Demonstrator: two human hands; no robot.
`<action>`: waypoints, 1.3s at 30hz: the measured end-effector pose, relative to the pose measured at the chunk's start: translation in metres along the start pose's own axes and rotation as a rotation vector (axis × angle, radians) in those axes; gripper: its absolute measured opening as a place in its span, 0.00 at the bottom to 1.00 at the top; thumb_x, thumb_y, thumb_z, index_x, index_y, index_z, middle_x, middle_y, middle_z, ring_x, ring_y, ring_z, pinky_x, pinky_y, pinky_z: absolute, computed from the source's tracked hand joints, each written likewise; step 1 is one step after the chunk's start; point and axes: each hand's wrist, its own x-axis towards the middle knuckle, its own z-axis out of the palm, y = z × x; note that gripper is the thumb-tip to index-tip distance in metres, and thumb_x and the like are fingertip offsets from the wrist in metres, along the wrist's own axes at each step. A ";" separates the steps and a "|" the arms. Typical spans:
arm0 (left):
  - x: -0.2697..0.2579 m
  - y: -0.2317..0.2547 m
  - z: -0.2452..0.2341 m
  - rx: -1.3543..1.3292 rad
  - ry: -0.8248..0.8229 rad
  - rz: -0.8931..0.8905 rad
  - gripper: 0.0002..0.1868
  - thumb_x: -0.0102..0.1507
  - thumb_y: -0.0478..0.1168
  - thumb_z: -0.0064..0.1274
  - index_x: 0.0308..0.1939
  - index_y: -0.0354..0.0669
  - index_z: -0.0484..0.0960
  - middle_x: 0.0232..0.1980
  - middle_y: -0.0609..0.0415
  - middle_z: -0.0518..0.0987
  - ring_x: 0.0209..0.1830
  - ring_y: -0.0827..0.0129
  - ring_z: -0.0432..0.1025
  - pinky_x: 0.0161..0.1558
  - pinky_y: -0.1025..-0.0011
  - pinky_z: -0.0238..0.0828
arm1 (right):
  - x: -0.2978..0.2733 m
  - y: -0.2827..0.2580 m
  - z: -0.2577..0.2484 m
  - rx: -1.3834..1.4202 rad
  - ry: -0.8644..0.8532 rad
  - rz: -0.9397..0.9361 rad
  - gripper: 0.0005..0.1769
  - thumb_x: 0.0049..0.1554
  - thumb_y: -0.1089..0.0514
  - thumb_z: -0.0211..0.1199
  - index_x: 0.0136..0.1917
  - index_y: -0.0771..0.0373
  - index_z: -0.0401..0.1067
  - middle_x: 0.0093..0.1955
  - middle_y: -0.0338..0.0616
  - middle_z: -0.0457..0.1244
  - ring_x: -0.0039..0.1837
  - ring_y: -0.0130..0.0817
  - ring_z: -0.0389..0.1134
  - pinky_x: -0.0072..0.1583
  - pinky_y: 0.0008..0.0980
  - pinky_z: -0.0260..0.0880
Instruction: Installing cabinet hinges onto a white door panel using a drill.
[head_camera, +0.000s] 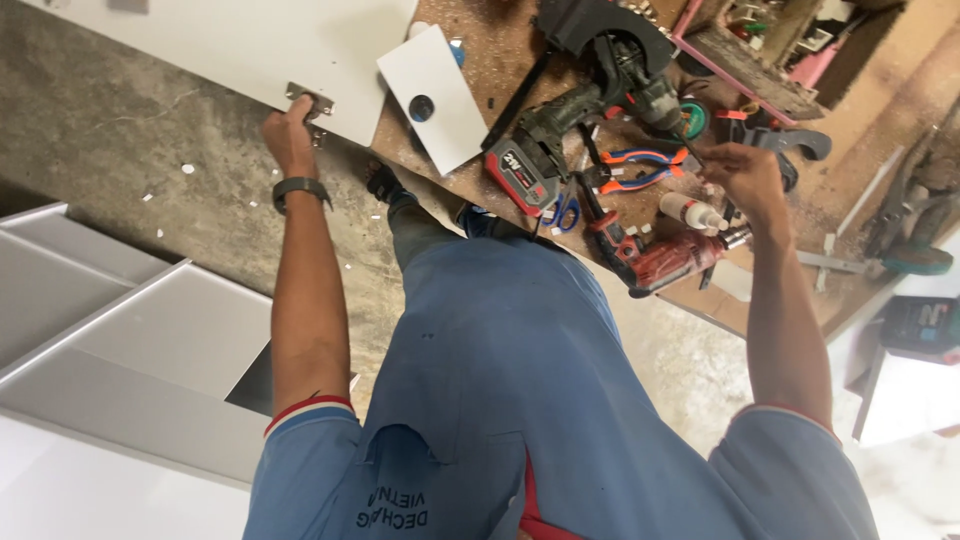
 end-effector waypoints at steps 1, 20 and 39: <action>-0.002 0.003 -0.002 -0.009 -0.012 0.008 0.13 0.58 0.40 0.65 0.32 0.31 0.82 0.31 0.52 0.79 0.24 0.71 0.68 0.27 0.70 0.63 | 0.002 -0.002 0.001 0.008 -0.006 -0.020 0.19 0.58 0.71 0.65 0.63 0.68 0.76 0.52 0.50 0.71 0.52 0.32 0.73 0.55 0.30 0.75; 0.004 0.005 0.000 -0.125 -0.089 -0.044 0.09 0.56 0.35 0.66 0.36 0.31 0.88 0.34 0.52 0.86 0.26 0.72 0.80 0.25 0.74 0.75 | -0.004 -0.063 0.049 -0.568 0.676 -0.491 0.33 0.49 0.63 0.78 0.66 0.58 0.71 0.59 0.46 0.71 0.56 0.39 0.74 0.58 0.33 0.74; -0.021 0.031 0.002 0.092 -0.022 -0.215 0.15 0.52 0.48 0.64 0.28 0.41 0.79 0.29 0.50 0.80 0.24 0.68 0.78 0.18 0.72 0.81 | 0.115 -0.143 0.231 0.995 0.822 0.404 0.25 0.34 0.75 0.70 0.48 0.82 0.71 0.42 0.59 0.68 0.36 0.48 0.70 0.37 0.48 0.74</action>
